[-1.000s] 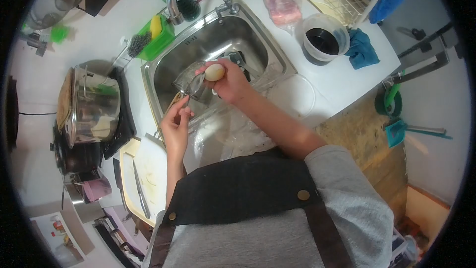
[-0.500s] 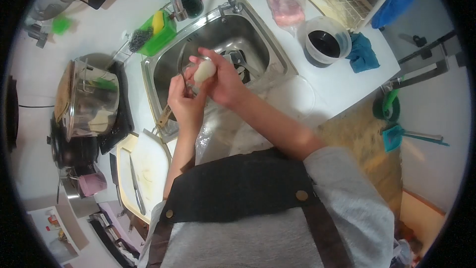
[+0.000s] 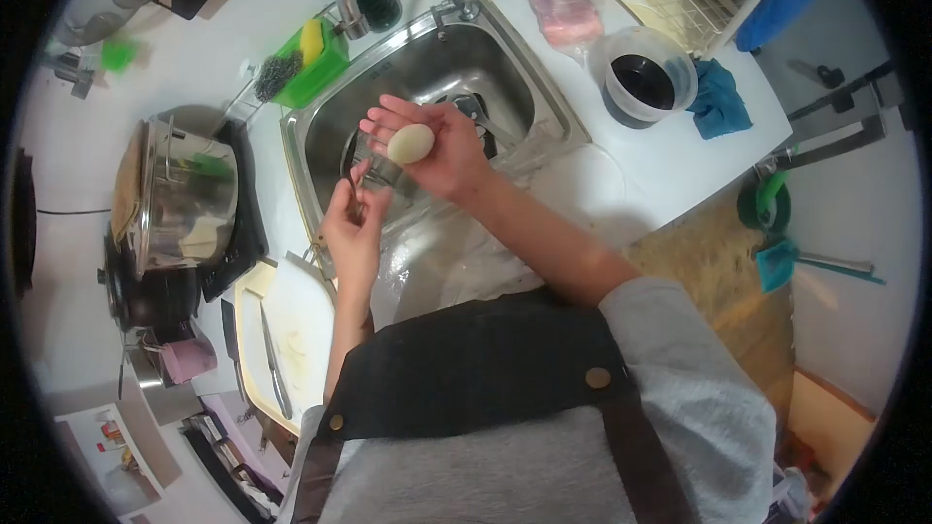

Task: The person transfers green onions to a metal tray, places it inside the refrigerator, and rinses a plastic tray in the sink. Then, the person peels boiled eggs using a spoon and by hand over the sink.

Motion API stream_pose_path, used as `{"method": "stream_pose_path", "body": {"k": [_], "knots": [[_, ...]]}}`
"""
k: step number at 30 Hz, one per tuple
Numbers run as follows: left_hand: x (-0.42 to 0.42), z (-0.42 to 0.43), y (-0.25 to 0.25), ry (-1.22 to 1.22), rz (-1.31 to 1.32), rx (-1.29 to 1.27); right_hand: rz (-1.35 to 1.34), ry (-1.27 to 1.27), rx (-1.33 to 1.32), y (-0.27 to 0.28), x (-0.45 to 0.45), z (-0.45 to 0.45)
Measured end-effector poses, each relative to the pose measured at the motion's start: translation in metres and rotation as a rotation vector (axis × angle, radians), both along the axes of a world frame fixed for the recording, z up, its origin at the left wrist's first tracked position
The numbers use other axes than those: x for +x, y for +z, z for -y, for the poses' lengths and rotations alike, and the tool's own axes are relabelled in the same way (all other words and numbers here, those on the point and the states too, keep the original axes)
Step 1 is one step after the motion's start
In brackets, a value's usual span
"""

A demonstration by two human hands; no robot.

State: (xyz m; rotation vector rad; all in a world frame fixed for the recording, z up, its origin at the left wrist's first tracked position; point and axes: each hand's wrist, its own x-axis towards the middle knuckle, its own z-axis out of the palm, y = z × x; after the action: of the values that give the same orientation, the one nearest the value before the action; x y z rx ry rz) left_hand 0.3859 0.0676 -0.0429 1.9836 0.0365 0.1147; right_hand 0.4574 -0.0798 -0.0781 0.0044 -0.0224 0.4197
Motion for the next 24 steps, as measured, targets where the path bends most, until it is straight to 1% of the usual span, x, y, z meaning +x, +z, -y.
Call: {"method": "stream_pose_path", "body": {"k": [1, 2, 4, 5, 6, 7, 9, 12, 13, 14, 15, 17, 19, 20, 21, 23, 24], "knots": [[0.002, 0.006, 0.004, -0.001, -0.025, 0.016, -0.007, 0.021, 0.007, 0.003, -0.001, 0.000], [0.007, 0.012, 0.007, 0.014, -0.008, 0.128, 0.030, 0.056, 0.020, 0.002, 0.000, -0.001], [0.015, 0.026, 0.003, -0.031, 0.096, 0.092, 0.104, 0.121, 0.046, -0.003, 0.001, 0.001], [0.017, 0.030, 0.002, -0.058, 0.148, 0.075, 0.117, 0.094, 0.027, -0.006, 0.002, 0.001], [0.017, 0.033, 0.008, -0.048, 0.111, 0.146, 0.130, 0.064, 0.008, -0.006, 0.002, 0.000], [0.019, 0.034, 0.008, -0.051, 0.116, 0.157, 0.143, 0.030, -0.011, -0.006, 0.003, 0.001], [0.021, 0.036, 0.007, -0.062, 0.122, 0.183, 0.025, -0.044, -0.178, 0.003, 0.001, 0.002], [0.030, 0.035, 0.005, -0.089, 0.413, 0.103, -0.102, -0.133, -0.390, 0.026, -0.006, 0.000], [0.030, 0.033, 0.006, -0.100, 0.426, 0.181, -0.132, -0.160, -0.454, 0.031, -0.006, -0.002], [0.032, 0.030, 0.008, -0.108, 0.443, 0.256, -0.213, -0.077, -0.353, 0.012, -0.003, -0.001], [0.033, 0.028, 0.009, -0.115, 0.458, 0.330, -0.211, -0.053, -0.288, 0.007, -0.005, -0.003], [0.032, 0.026, 0.010, -0.102, 0.410, 0.350, -0.209, -0.011, -0.161, -0.001, -0.010, -0.004], [0.025, 0.023, 0.011, -0.097, 0.354, 0.368, -0.130, -0.053, -0.222, -0.002, -0.010, -0.001], [0.020, 0.018, 0.015, -0.098, 0.267, 0.389, -0.077, -0.075, -0.245, -0.002, -0.010, 0.000], [0.017, 0.011, 0.014, -0.104, 0.257, 0.369, -0.022, -0.096, -0.268, -0.002, -0.009, 0.001], [0.012, -0.001, 0.012, -0.109, 0.240, 0.327, -0.058, -0.125, -0.179, 0.001, -0.006, 0.003], [0.005, -0.003, 0.018, -0.123, 0.208, 0.300, -0.075, -0.138, -0.136, 0.002, -0.004, 0.005]]}}
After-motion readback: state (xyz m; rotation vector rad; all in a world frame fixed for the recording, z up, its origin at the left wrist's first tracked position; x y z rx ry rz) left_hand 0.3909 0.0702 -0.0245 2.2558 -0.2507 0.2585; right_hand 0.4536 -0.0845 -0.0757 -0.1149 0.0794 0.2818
